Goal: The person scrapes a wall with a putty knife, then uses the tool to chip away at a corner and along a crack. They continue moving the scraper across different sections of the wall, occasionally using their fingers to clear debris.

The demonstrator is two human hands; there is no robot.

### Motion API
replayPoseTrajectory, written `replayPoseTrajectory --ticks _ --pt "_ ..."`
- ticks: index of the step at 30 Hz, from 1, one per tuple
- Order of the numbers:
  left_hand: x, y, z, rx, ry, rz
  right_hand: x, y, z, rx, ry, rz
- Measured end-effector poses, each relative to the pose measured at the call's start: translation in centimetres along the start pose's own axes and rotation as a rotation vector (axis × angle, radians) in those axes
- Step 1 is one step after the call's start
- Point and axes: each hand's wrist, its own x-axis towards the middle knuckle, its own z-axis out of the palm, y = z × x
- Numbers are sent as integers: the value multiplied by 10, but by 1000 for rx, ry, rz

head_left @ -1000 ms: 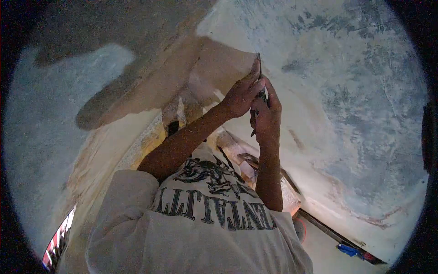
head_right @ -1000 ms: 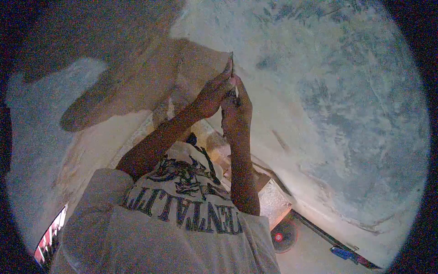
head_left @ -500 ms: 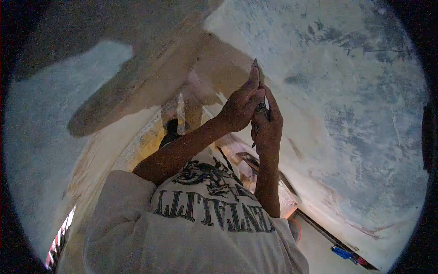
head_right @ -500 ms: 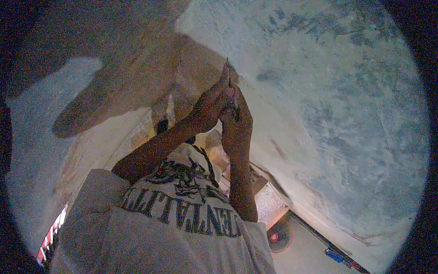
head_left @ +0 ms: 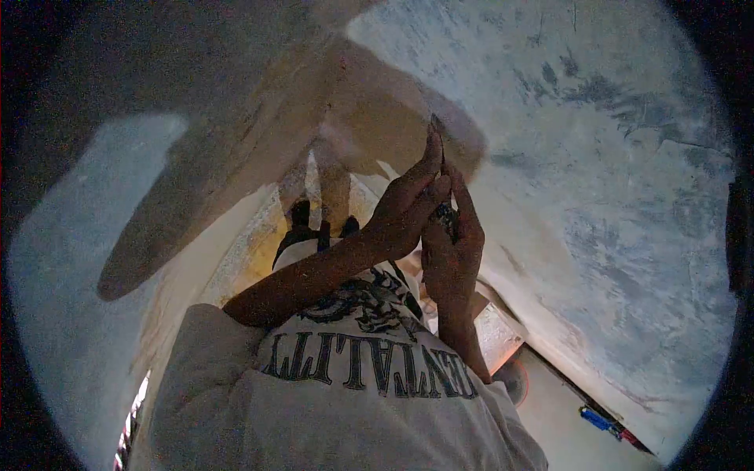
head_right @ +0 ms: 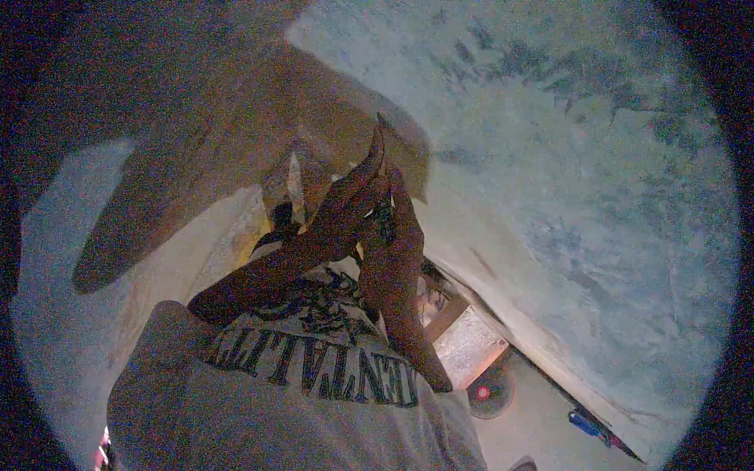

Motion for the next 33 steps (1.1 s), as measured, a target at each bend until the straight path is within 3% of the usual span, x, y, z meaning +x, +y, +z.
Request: replayPoseTrajectory --ticks 4,7,9,12,16,22,26,32,33 --pt "2 -26 -5 128 68 -118 45 29 4 -55 -174 -20" --pt "21 -23 -43 201 83 -152 66 25 26 -127 -236 -288" --pt "17 -16 -40 -14 144 -220 60 11 25 -37 -312 -239" --pt "14 -32 -31 71 166 -245 59 25 21 -9 -310 -103" --pt "13 -22 -28 -58 135 -350 57 38 21 38 -236 -120" --pt "12 -7 -7 115 108 118 30 17 -6 102 -187 -85" --pt "10 15 2 179 13 168 18 -2 -17 77 -101 -300" --pt "15 53 9 249 -44 361 8 -4 -33 268 -144 -300" --pt "17 56 9 291 -59 395 10 -2 -33 250 -106 -379"
